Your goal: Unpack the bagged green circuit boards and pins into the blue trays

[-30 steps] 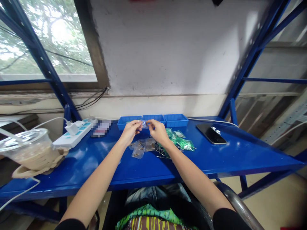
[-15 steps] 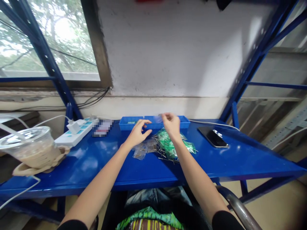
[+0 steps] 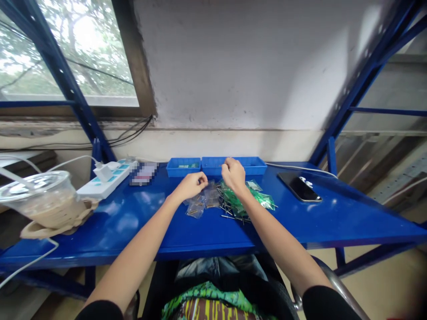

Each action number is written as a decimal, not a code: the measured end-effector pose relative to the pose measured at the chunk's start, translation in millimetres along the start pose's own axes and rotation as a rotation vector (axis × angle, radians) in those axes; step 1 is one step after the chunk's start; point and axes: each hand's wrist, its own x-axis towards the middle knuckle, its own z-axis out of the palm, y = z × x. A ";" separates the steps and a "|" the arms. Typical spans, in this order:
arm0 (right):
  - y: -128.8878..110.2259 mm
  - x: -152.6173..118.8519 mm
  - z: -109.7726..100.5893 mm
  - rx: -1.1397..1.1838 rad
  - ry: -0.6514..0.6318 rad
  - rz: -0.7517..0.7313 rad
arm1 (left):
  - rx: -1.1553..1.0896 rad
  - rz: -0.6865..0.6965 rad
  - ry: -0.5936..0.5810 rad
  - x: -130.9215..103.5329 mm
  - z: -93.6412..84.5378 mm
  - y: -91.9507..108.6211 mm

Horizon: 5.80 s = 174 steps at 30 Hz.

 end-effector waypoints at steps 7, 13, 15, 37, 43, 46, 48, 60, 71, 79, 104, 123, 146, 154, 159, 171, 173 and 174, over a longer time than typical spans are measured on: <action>-18.5 -1.7 8.3 0.787 -0.569 0.552 | -0.109 0.068 0.447 1.3 -3.1 6.0; -26.7 -6.5 2.1 1.362 -0.702 0.589 | -0.298 0.210 0.510 0.1 -1.8 14.6; -25.8 -6.3 2.3 1.429 -0.628 0.601 | -0.353 0.198 0.523 1.4 -2.8 13.6; -21.5 -14.7 10.3 0.541 -0.123 -0.126 | -1.016 -0.369 0.262 3.9 -6.5 6.7; -20.8 -7.6 11.3 0.969 -0.454 0.383 | -0.502 -0.086 0.418 4.8 -2.9 3.1; -24.9 -9.1 10.0 1.022 -0.479 0.464 | -0.364 -0.048 0.415 4.8 -2.4 5.4; -27.3 -9.9 5.0 0.965 -0.380 0.413 | -0.325 -0.051 0.402 4.6 -2.5 7.3; 16.7 28.2 -5.0 -0.131 -0.024 -0.020 | 0.065 0.023 -0.292 -9.3 -1.2 10.3; 0.5 6.7 -7.6 0.557 -0.751 0.436 | 0.019 0.055 0.380 -2.5 -11.1 17.5; -9.4 5.5 -13.9 1.158 -0.671 0.610 | 0.006 0.138 0.376 -6.4 -6.6 26.2; -25.2 -6.1 2.2 1.014 -0.360 0.529 | -0.013 0.266 0.396 -2.6 4.8 17.6; 1.6 7.3 -3.5 -0.234 -0.234 -0.031 | 0.152 -0.195 -0.262 -1.9 7.8 -7.2; -14.3 -2.4 -0.7 0.718 -0.681 0.429 | -0.043 0.118 0.379 -0.3 0.1 10.8; -15.6 -1.5 -2.1 0.820 -0.447 0.364 | -0.012 0.158 0.425 -0.6 1.0 11.7; -17.5 -8.0 -3.2 0.394 -0.153 -0.080 | -0.460 -0.230 0.228 3.2 -0.9 7.9; -18.6 -4.1 2.0 0.744 -0.439 0.369 | -0.074 0.077 0.480 -0.9 -2.2 12.1; -18.0 -2.4 1.2 0.838 -0.485 0.454 | -0.036 0.150 0.437 -2.3 1.3 16.3; -17.7 -1.2 -0.2 0.842 -0.461 0.467 | -0.028 0.173 0.421 -2.5 3.8 17.6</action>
